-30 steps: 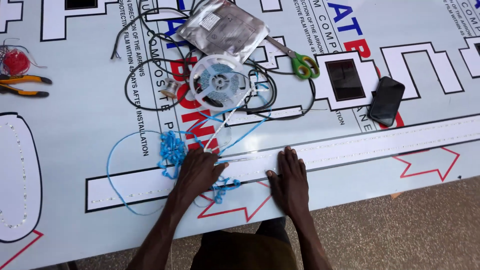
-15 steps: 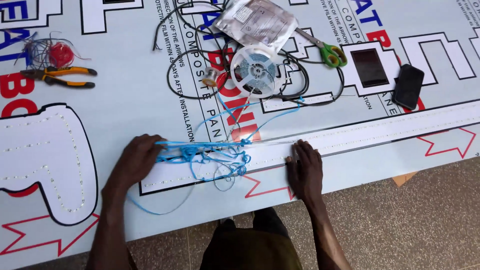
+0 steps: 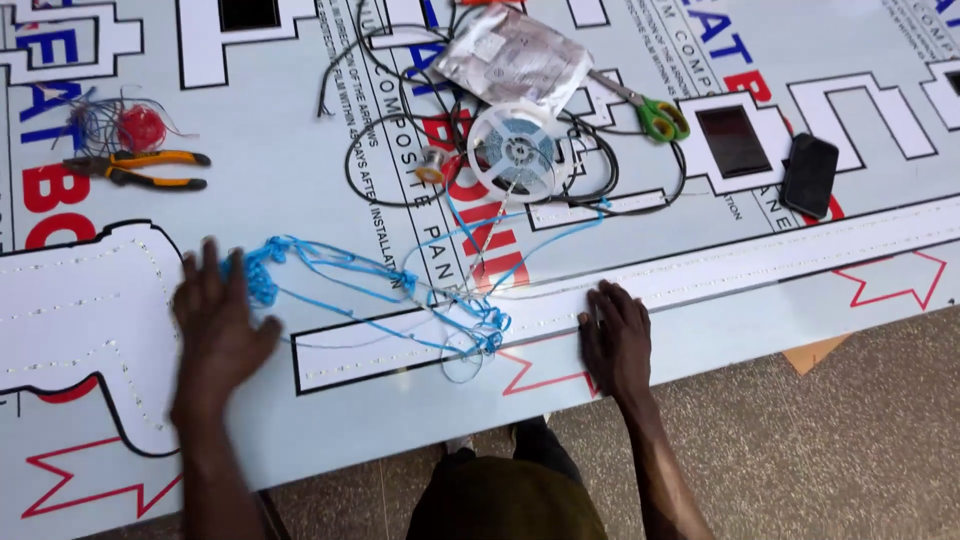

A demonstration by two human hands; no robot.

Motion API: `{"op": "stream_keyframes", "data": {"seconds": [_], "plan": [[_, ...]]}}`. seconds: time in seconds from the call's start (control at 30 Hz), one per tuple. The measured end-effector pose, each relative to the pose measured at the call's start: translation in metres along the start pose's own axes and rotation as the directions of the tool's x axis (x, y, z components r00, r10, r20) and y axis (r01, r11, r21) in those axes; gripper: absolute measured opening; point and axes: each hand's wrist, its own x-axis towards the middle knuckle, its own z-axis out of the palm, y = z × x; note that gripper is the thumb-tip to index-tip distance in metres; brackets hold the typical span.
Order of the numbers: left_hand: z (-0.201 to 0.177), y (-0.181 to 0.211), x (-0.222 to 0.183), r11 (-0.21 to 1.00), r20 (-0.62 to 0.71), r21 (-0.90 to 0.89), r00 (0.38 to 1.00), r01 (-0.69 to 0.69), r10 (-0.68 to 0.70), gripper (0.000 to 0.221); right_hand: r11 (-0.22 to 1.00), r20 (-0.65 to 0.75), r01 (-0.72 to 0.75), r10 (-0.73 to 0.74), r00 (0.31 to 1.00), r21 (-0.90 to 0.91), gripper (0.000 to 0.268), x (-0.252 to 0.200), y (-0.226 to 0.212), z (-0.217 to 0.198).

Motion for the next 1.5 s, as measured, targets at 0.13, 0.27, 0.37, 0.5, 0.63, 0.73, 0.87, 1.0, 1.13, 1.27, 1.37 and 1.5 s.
{"op": "stream_keyframes", "data": {"seconds": [0.13, 0.27, 0.37, 0.5, 0.63, 0.73, 0.87, 1.0, 1.13, 1.27, 1.37, 1.5], "plan": [[0.047, 0.144, -0.040, 0.894, -0.060, -0.231, 0.922, -0.385, 0.381, 0.066, 0.998, 0.014, -0.047, 0.048, 0.999, -0.051, 0.040, -0.002, -0.006, -0.003], [0.183, 0.169, -0.037, 0.675, -0.123, -0.212, 0.704, -0.707, 0.699, 0.036, 0.993, -0.092, -0.027, 0.038, 0.995, 0.117, 0.034, -0.023, -0.025, 0.012], [0.223, 0.157, -0.034, 0.591, 0.017, -0.087, 0.592, -0.802, 0.806, 0.027, 0.958, -0.057, 0.072, -0.059, 0.997, 0.277, 0.022, -0.032, -0.078, 0.008], [0.224, 0.069, -0.014, 0.655, 0.022, 0.000, 0.655, -0.756, 0.755, 0.017, 0.934, -0.001, 0.025, -0.027, 1.000, 0.356, 0.022, -0.036, -0.075, 0.005], [0.154, -0.042, 0.019, 0.864, -0.121, 0.237, 0.869, -0.444, 0.480, 0.037, 0.896, 0.051, -0.021, -0.002, 0.999, 0.444, 0.024, -0.032, -0.072, -0.001], [0.081, -0.064, 0.017, 0.921, -0.561, 0.388, 0.799, 0.022, 0.217, 0.053, 0.880, 0.071, -0.017, -0.019, 0.997, 0.475, 0.021, -0.021, -0.051, 0.008], [0.075, 0.089, -0.009, 0.967, -0.616, 0.180, 0.745, -0.183, 0.256, 0.046, 0.838, 0.114, -0.068, 0.006, 0.993, 0.542, 0.019, 0.007, -0.044, 0.005], [0.147, 0.178, -0.010, 0.855, -0.200, 0.029, 0.835, -0.518, 0.512, 0.034, 0.891, 0.129, 0.034, -0.103, 0.986, 0.453, 0.025, 0.038, -0.034, 0.006], [0.221, 0.168, 0.026, 0.795, 0.015, 0.075, 0.798, -0.601, 0.602, 0.023, 0.956, 0.391, 0.074, -0.186, 0.901, 0.284, 0.050, 0.095, -0.024, 0.002], [0.194, 0.184, 0.028, 0.776, 0.111, 0.107, 0.783, -0.621, 0.612, 0.005, 0.955, 0.551, 0.135, -0.264, 0.792, 0.264, 0.043, 0.133, -0.030, 0.022], [0.158, 0.206, 0.015, 0.883, 0.291, 0.099, 0.862, -0.459, 0.416, 0.013, 0.915, 0.561, 0.269, -0.397, 0.726, 0.300, 0.027, 0.142, -0.043, 0.041], [0.141, 0.198, 0.009, 0.923, 0.346, -0.016, 0.864, -0.384, 0.365, 0.020, 0.852, 0.499, 0.429, -0.524, 0.691, 0.301, 0.024, 0.163, -0.062, 0.067]]}}
